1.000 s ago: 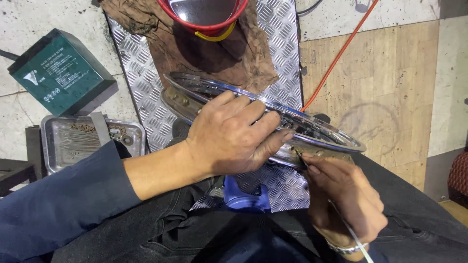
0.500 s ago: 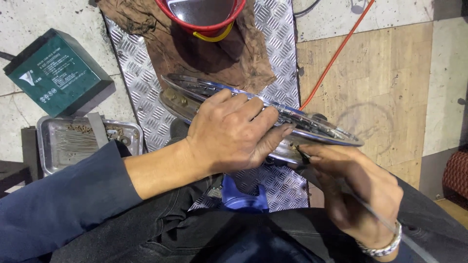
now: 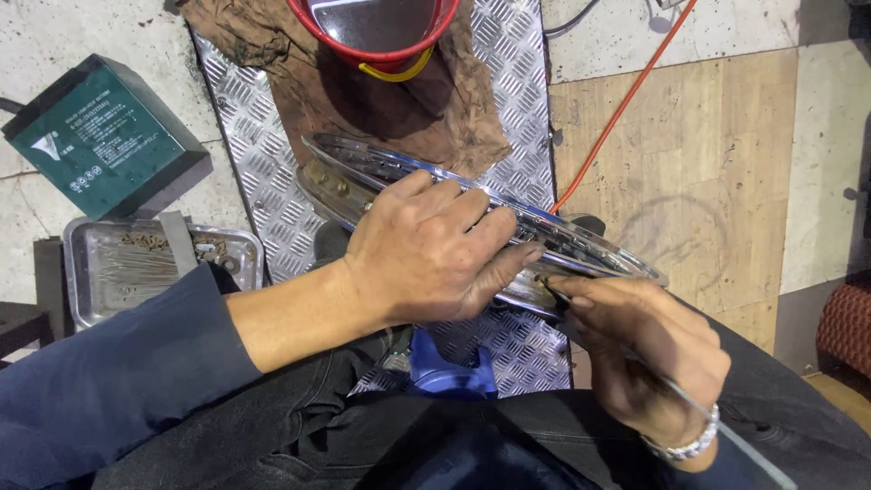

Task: Using a metal pick to scrape and clean the inner surface and spoke holes of a motorcycle rim.

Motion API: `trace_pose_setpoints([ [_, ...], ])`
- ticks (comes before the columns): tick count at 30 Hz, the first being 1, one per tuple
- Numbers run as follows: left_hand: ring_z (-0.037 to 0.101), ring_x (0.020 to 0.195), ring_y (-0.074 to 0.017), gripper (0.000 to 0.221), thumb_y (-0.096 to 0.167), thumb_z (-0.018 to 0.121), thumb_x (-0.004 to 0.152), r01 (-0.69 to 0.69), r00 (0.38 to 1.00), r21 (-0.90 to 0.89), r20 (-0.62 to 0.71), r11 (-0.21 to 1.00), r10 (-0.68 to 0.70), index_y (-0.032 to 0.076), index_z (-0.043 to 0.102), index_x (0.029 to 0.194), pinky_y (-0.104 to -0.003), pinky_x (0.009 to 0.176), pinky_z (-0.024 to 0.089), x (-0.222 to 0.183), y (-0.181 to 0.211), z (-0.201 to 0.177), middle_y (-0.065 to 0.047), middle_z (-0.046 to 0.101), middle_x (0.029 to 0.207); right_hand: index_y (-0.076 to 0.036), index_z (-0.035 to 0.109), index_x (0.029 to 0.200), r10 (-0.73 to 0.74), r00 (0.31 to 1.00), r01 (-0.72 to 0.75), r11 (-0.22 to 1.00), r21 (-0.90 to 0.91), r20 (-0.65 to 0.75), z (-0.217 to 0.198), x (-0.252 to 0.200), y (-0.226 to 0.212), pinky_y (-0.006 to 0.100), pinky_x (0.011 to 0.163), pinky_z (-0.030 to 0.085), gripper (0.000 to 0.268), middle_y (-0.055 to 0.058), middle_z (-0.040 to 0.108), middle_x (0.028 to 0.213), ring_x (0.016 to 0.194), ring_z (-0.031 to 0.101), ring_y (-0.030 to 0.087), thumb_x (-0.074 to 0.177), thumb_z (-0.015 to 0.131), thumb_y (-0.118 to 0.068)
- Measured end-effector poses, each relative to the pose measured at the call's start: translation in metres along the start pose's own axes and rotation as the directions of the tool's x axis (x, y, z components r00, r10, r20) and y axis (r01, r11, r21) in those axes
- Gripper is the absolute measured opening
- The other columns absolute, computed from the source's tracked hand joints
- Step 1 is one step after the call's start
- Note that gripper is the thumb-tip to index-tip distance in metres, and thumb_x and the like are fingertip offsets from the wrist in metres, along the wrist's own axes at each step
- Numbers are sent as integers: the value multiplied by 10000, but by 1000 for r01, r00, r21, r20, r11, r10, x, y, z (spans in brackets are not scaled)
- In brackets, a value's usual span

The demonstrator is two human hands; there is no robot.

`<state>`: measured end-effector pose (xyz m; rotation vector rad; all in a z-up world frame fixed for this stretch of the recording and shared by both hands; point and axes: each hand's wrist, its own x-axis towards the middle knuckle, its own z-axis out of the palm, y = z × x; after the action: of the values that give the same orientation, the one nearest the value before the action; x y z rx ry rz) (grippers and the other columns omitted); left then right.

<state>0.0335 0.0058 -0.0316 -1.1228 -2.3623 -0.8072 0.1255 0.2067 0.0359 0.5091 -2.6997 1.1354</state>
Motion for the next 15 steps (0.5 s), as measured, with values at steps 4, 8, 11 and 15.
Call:
trace_pose_setpoints([
  [4, 531, 557, -215, 388, 410, 558, 1076, 6, 1000, -8, -5, 1000, -6, 144, 597, 795, -354, 577, 393, 2, -2, 0, -18, 554, 652, 48, 615, 848, -100, 983, 97, 995, -28, -152, 17, -5, 10, 368, 740, 645, 80, 286, 726, 907, 817, 780, 340, 925, 594, 43],
  [8, 518, 551, -207, 395, 404, 564, 1079, 12, 1000, -20, -7, 1000, -12, 138, 587, 789, -348, 569, 378, 1, -3, -1, -17, 545, 652, 98, 594, 835, -84, 974, 91, 996, 22, -209, 20, -8, 12, 380, 718, 648, 84, 338, 699, 880, 807, 775, 395, 893, 561, 149],
  [11, 511, 539, -205, 391, 401, 554, 1082, 18, 1000, -22, 5, 1000, -18, 127, 597, 806, -346, 555, 373, 2, -3, -1, -18, 544, 649, 82, 594, 862, -82, 983, 82, 997, -5, -166, 14, -4, 8, 389, 745, 646, 72, 329, 707, 916, 831, 774, 384, 898, 584, 144],
  [15, 516, 552, -215, 407, 411, 553, 1084, 22, 1000, 6, 8, 1000, -22, 131, 582, 790, -347, 565, 377, 3, -3, -2, -19, 530, 646, 40, 616, 899, -72, 993, 70, 997, -26, -93, 8, -3, 8, 380, 782, 638, 44, 272, 734, 964, 873, 785, 351, 931, 603, 13],
])
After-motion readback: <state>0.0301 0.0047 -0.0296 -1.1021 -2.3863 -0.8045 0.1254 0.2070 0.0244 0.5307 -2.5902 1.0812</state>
